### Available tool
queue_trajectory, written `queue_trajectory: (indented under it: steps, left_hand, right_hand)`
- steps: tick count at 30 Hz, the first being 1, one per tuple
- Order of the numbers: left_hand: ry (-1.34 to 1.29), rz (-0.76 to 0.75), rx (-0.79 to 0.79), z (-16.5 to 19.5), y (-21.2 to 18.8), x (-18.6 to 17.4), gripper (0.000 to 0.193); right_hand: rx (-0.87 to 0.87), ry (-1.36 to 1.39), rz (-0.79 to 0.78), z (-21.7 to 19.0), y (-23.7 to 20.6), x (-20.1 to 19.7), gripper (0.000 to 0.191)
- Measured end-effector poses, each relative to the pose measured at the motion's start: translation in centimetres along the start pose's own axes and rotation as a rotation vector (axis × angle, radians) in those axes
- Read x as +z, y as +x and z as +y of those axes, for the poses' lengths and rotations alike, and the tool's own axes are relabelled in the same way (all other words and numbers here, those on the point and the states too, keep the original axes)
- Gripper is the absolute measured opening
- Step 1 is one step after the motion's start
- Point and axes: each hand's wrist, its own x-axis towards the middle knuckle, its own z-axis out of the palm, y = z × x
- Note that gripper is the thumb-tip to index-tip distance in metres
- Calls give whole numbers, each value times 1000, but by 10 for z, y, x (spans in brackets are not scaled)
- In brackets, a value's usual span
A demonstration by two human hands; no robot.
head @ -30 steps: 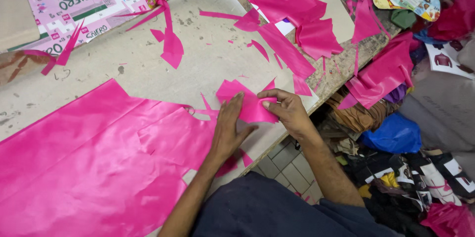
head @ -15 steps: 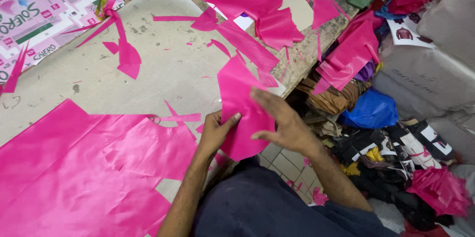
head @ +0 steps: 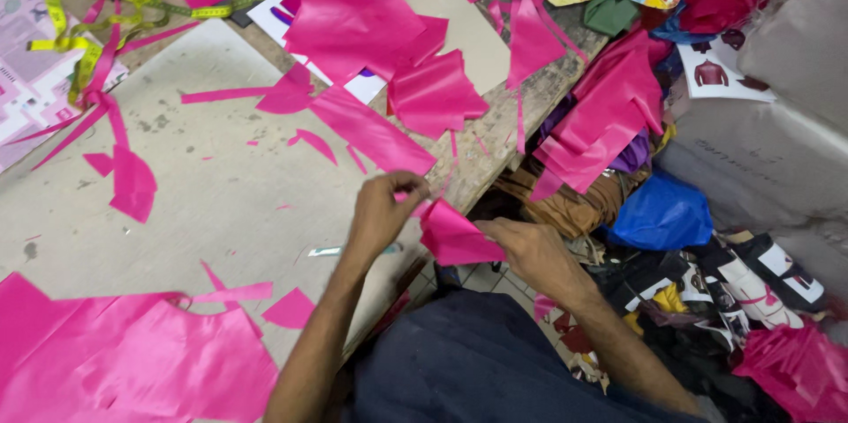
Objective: The person cuts a large sheet of pink fabric into multiple pieces using a utility knife on a worktable. They repeatedly position the fabric, cut along edges, and set aside the cut pieces. The workspace contains scattered fabric scraps and tools.
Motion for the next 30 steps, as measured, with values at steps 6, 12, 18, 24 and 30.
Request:
queue_trajectory:
  steps: [6, 12, 18, 24, 30]
  left_hand:
    - [766, 314, 319, -52, 188, 44, 46]
    - [1058, 231, 153, -83, 234, 55, 20]
    - [1085, 268, 394, -48, 188, 83, 15]
    - [766, 86, 490, 55, 33, 127, 32]
    - [400, 400, 43, 84, 6, 125, 46]
  right_hand:
    - [-12, -203, -135, 79, 21, -30, 56]
    - [-41, -129, 7, 130, 28, -52, 42]
    - [-273, -184, 159, 149, 54, -55, 25]
    - [-532, -183, 11, 150, 71, -55, 22]
    - [-318, -87, -175, 177, 150, -75, 47]
